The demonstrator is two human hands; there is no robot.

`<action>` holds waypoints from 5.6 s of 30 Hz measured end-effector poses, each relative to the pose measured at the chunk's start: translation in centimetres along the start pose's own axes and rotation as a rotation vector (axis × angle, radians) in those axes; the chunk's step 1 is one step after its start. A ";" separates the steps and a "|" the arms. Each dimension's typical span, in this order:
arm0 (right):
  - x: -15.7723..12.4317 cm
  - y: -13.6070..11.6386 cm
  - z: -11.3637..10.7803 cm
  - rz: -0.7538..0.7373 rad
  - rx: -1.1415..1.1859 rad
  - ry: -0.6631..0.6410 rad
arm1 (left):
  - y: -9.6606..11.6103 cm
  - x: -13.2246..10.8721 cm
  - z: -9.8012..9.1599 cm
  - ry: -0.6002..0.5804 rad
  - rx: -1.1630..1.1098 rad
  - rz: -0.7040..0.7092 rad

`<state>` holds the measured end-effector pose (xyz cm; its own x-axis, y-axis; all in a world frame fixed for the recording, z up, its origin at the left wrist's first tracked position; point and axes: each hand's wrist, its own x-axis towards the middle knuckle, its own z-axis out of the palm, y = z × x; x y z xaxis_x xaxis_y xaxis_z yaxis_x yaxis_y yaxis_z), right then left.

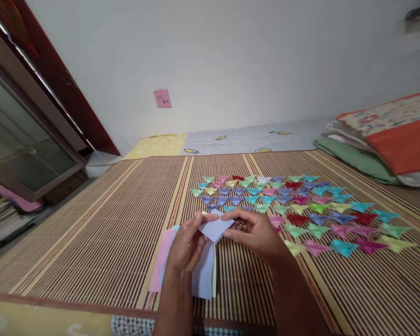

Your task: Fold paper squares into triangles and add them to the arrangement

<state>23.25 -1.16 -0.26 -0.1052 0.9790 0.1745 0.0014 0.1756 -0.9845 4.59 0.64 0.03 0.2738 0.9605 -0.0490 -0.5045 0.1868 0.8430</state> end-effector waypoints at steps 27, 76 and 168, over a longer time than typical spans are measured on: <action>0.5 -0.3 0.3 -0.017 -0.013 0.072 | -1.2 0.3 -0.6 0.031 0.210 0.058; 0.8 0.6 0.1 -0.218 -0.076 0.040 | -0.7 -0.3 0.2 -0.039 0.429 0.093; 0.3 -0.1 2.9 -0.218 -0.259 0.248 | -1.1 -0.1 1.5 0.288 0.374 0.276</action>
<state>20.36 -1.14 -0.17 0.1124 0.9057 0.4088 0.2586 0.3706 -0.8921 6.28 0.01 -0.08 -0.0892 0.9909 0.1010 -0.1862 -0.1162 0.9756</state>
